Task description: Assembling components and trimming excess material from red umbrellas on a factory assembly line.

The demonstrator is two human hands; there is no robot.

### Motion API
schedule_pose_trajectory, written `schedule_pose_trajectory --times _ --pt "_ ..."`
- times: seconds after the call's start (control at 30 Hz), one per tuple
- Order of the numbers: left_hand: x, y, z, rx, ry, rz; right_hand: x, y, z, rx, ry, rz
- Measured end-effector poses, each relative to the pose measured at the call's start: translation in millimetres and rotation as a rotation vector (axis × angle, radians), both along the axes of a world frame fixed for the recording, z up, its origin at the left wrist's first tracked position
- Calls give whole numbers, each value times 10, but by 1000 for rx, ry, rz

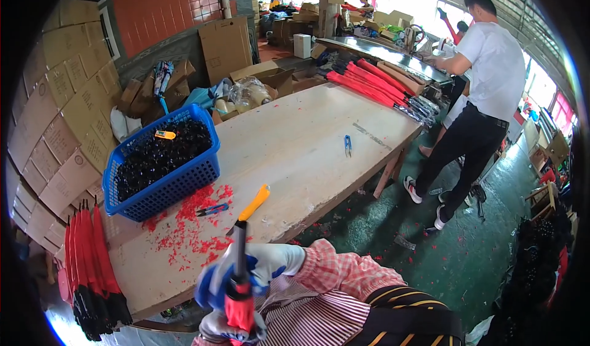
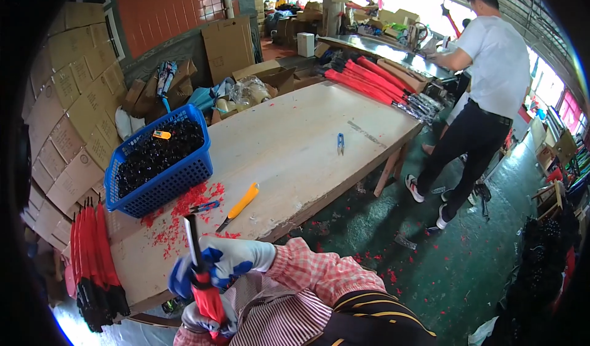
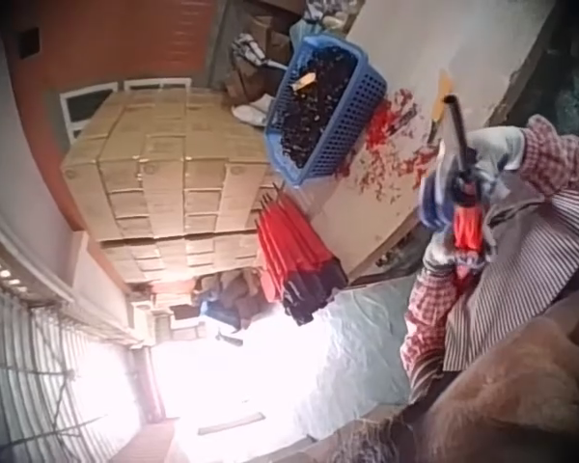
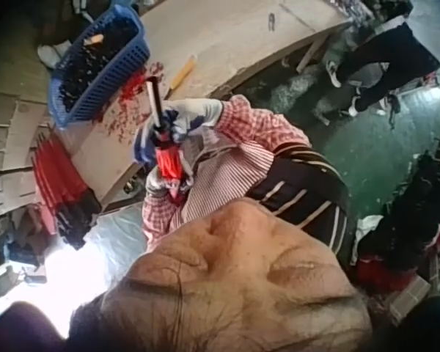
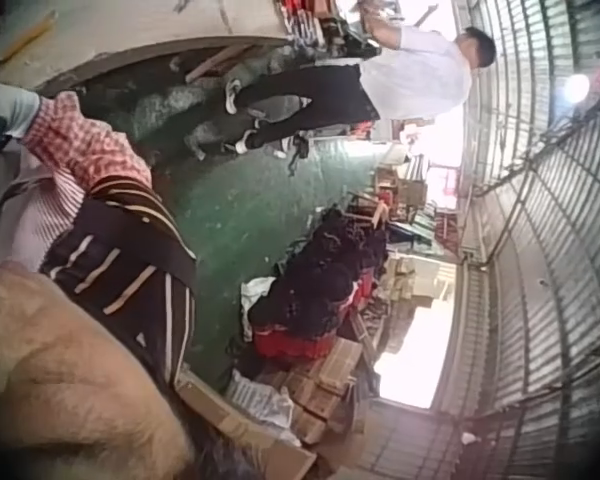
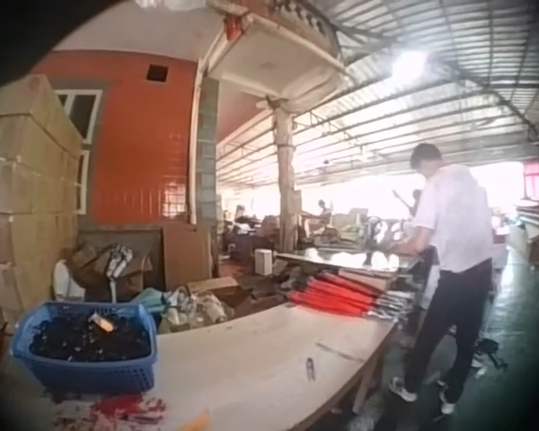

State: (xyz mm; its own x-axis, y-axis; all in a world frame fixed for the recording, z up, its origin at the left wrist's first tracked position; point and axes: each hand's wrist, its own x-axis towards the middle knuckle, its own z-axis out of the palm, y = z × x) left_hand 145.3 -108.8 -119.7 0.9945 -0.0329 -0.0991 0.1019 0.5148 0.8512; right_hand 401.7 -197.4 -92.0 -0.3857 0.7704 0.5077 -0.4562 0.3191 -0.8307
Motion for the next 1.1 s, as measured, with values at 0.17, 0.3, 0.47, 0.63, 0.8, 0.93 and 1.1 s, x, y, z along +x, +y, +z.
schedule_pose_trajectory --times 0.17,0.3,0.47,0.63,0.8,0.93,1.1 --pt "19 -178 -582 923 436 818 -226 -64 205 -465 167 -549" --pt "163 -361 -399 1172 472 763 -270 -98 102 -604 43 -576" --pt "-97 -118 -187 82 193 270 -245 -96 195 -199 145 -195" --pt "-215 -129 -375 164 7 250 -154 -6 107 -4 99 -31" --pt "41 -249 -430 1054 511 734 -255 -21 28 -391 153 -561" --pt "133 -181 -301 1194 410 753 -400 56 -96 -503 121 -700" --pt "-223 66 -352 314 82 87 -458 231 -40 -90 153 -265"
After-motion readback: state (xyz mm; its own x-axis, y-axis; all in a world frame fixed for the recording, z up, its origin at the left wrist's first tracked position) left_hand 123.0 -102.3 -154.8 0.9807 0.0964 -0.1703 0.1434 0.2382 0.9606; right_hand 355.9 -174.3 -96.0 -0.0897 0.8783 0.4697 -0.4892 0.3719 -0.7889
